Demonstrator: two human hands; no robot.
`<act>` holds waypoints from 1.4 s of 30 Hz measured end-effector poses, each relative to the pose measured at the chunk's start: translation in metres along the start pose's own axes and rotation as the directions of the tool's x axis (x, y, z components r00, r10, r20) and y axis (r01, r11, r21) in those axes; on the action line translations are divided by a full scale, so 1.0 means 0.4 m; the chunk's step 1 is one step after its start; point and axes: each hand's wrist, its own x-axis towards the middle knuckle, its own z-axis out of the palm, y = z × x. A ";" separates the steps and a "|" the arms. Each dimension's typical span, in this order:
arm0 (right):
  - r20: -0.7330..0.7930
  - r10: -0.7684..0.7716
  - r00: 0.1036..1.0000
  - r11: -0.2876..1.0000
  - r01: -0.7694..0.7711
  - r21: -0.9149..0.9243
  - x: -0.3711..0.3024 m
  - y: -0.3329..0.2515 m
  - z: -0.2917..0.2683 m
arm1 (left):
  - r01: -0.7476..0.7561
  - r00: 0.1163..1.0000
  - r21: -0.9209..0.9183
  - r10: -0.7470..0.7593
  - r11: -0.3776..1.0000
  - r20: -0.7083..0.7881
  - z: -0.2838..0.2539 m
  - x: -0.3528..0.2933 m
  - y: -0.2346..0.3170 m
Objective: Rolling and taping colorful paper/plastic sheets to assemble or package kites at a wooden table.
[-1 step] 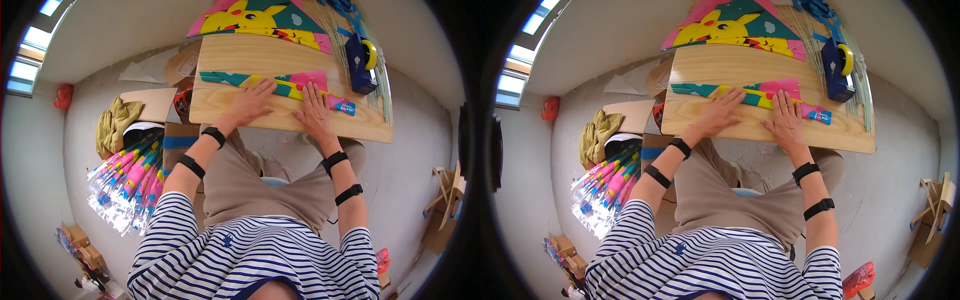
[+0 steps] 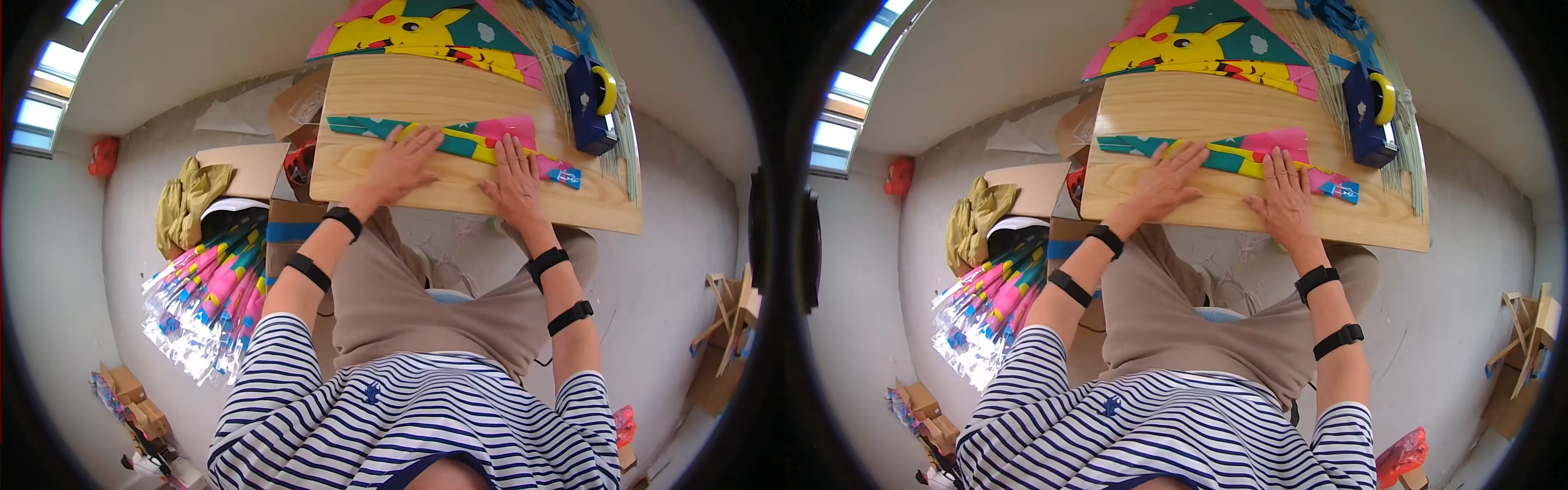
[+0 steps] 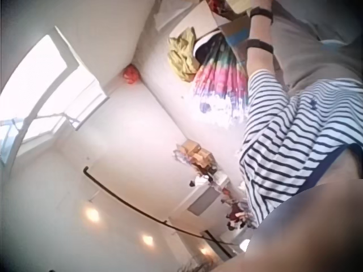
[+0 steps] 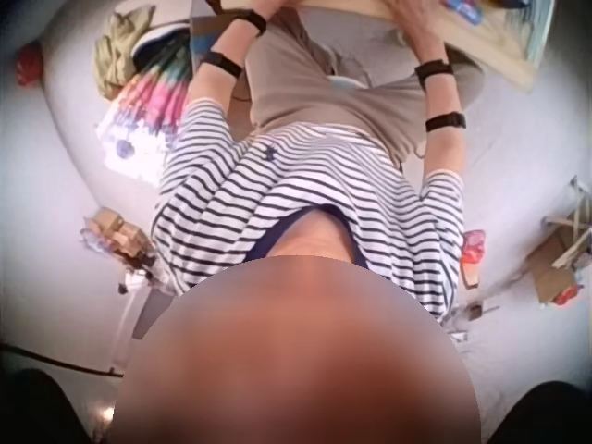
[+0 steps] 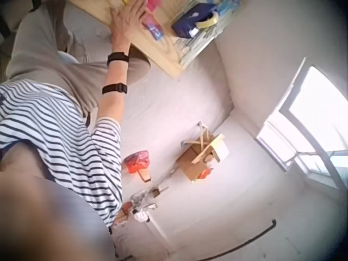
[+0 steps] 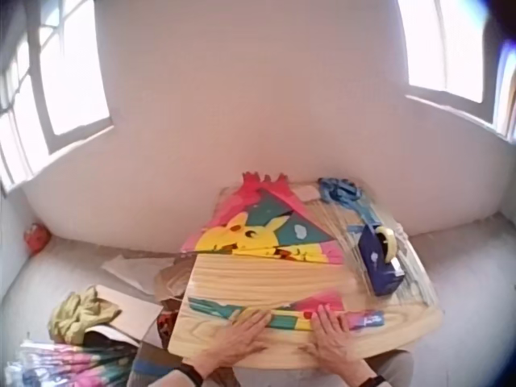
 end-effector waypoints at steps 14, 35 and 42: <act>0.000 -0.020 1.000 0.995 0.020 0.100 -0.075 -0.156 -0.010 | 0.307 0.951 0.106 -0.300 0.946 -0.072 -0.111 -0.247 -0.145; -0.161 0.047 0.986 0.995 -0.032 0.098 0.131 -0.038 -0.068 | 0.084 0.960 -0.128 -0.115 0.988 -0.254 0.011 0.000 0.222; -0.164 -0.058 0.985 0.991 0.076 0.108 0.050 -0.072 -0.072 | 0.128 0.948 -0.127 -0.159 0.984 -0.277 0.020 -0.011 0.227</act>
